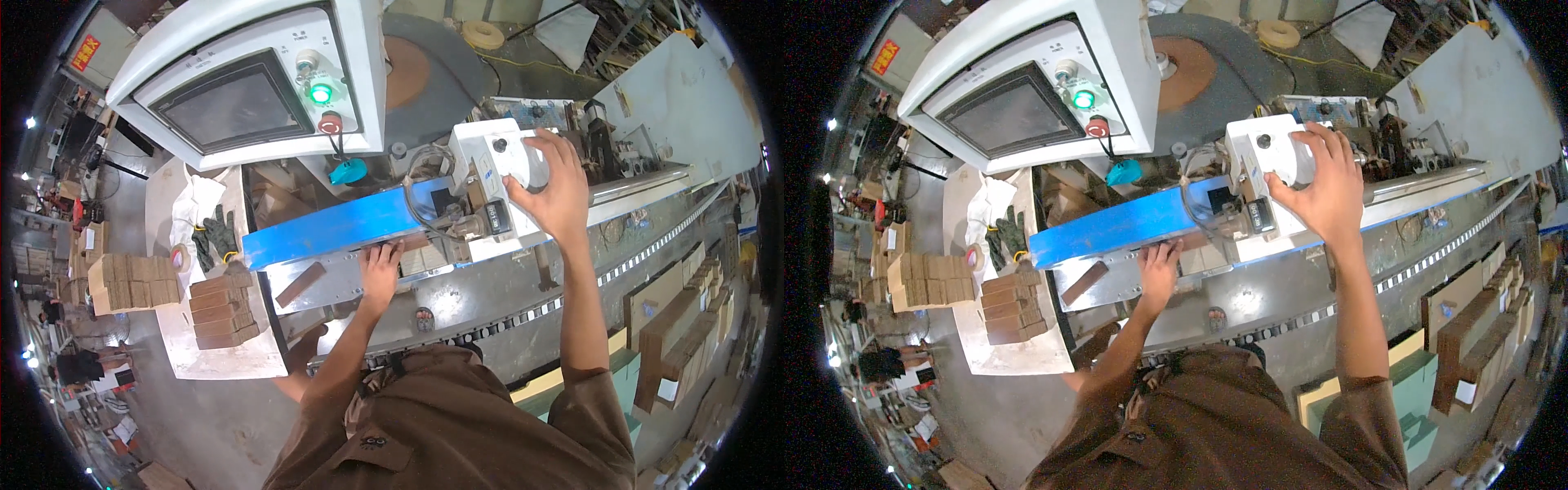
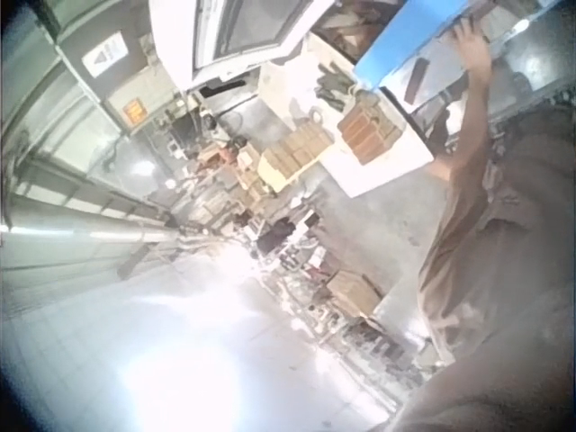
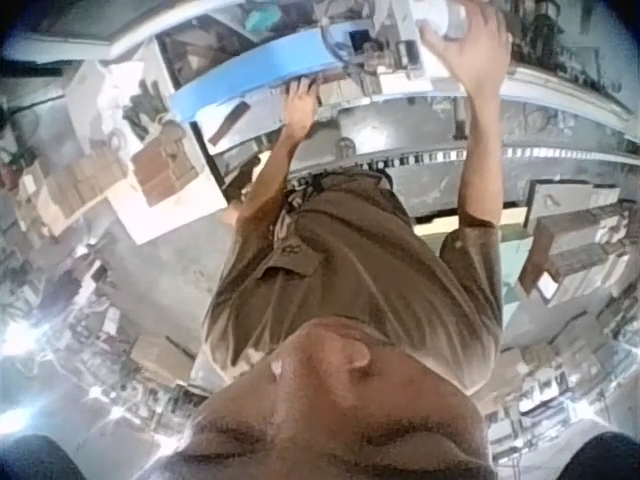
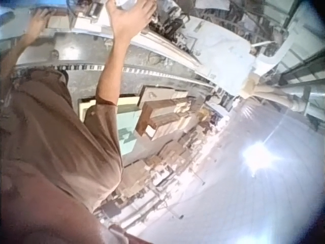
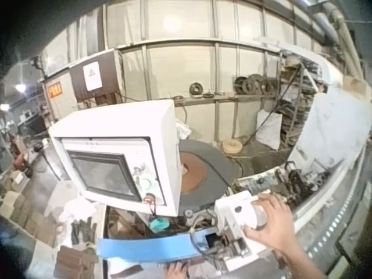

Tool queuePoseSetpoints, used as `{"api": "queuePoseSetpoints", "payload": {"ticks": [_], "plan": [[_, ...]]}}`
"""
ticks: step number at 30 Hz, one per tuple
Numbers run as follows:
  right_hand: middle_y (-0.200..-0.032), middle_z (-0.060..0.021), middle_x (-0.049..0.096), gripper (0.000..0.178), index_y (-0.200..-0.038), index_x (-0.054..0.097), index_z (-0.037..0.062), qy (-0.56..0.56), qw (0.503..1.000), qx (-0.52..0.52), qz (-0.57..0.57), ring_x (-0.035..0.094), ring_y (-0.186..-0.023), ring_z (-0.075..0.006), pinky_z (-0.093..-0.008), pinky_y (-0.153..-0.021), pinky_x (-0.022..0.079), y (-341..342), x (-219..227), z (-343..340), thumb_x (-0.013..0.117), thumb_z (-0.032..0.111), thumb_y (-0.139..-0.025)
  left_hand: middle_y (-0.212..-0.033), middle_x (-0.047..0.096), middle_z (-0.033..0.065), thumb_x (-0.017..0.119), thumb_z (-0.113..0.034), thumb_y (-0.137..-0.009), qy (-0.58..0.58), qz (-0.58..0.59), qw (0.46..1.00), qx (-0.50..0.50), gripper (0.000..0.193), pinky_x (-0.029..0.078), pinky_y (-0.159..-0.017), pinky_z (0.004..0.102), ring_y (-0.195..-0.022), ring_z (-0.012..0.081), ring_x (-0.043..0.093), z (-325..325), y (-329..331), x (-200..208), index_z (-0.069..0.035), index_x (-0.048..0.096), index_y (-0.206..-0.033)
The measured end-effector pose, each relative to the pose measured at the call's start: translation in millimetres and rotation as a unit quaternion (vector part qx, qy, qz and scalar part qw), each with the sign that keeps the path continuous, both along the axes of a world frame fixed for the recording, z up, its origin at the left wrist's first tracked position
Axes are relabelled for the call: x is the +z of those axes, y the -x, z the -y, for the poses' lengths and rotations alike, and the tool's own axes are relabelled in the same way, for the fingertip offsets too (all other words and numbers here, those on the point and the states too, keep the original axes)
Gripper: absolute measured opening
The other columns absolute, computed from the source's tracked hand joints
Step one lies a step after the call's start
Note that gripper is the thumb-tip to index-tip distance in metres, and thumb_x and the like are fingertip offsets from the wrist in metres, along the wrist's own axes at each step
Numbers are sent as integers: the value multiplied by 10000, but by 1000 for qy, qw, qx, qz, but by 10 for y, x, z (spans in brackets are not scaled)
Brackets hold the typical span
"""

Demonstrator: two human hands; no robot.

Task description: The person picks up small rectangular wooden blocks from a stack on a table and places them one by one onto a conveyor belt. The blocks move through a machine with a blue guard, and the person retrieves them from the other side, repeating the process continuously.

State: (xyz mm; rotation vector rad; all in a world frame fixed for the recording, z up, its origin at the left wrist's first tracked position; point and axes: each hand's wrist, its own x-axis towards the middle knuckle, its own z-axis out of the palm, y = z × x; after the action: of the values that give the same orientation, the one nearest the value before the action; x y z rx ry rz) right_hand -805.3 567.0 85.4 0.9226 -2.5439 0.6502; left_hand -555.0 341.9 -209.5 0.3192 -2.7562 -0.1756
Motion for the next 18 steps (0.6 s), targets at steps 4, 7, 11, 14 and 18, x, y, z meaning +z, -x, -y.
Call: {"api": "queuePoseSetpoints", "payload": {"ticks": [4,7,11,14,18], "plan": [[-1450,-115,637,627,-1264,696,111,8,1000,6,-4,573,-1350,-428,-546,-1097,492,-13,14,21,881,403,-740,-1252,629,40,618,-88,-900,14,25,999,-16,585,412,-1120,581,-1174,298,576,43,-26,20,-225,663,-1467],[-1435,-136,649,622,-1269,696,97,7,1000,8,-14,589,-1332,-426,-525,-1099,496,-46,30,33,884,355,-735,-1217,625,40,615,-67,-887,9,36,999,-32,643,419,-1105,574,-1139,297,577,62,-2,70,-250,641,-1503],[-1478,-93,613,665,-1287,686,140,-1,1000,-4,5,531,-1407,-458,-591,-1107,476,-25,-16,11,881,455,-736,-1211,626,30,619,-61,-879,29,39,998,-39,633,435,-1077,541,-1086,276,583,-18,94,117,-242,663,-1484],[-1491,-91,602,670,-1292,686,143,-6,1000,-11,12,518,-1424,-454,-602,-1113,467,-32,-8,3,879,463,-736,-1203,632,1,605,-147,-932,37,56,997,-45,555,420,-1105,478,-1097,234,574,-148,225,123,-249,669,-1474],[-1495,-90,598,673,-1292,688,145,-7,1000,-16,17,510,-1432,-450,-601,-1115,464,-36,9,4,879,468,-734,-1162,649,18,629,-129,-883,21,-17,998,-55,459,442,-1059,470,-1064,247,591,-341,437,69,-213,747,-1318]]}}
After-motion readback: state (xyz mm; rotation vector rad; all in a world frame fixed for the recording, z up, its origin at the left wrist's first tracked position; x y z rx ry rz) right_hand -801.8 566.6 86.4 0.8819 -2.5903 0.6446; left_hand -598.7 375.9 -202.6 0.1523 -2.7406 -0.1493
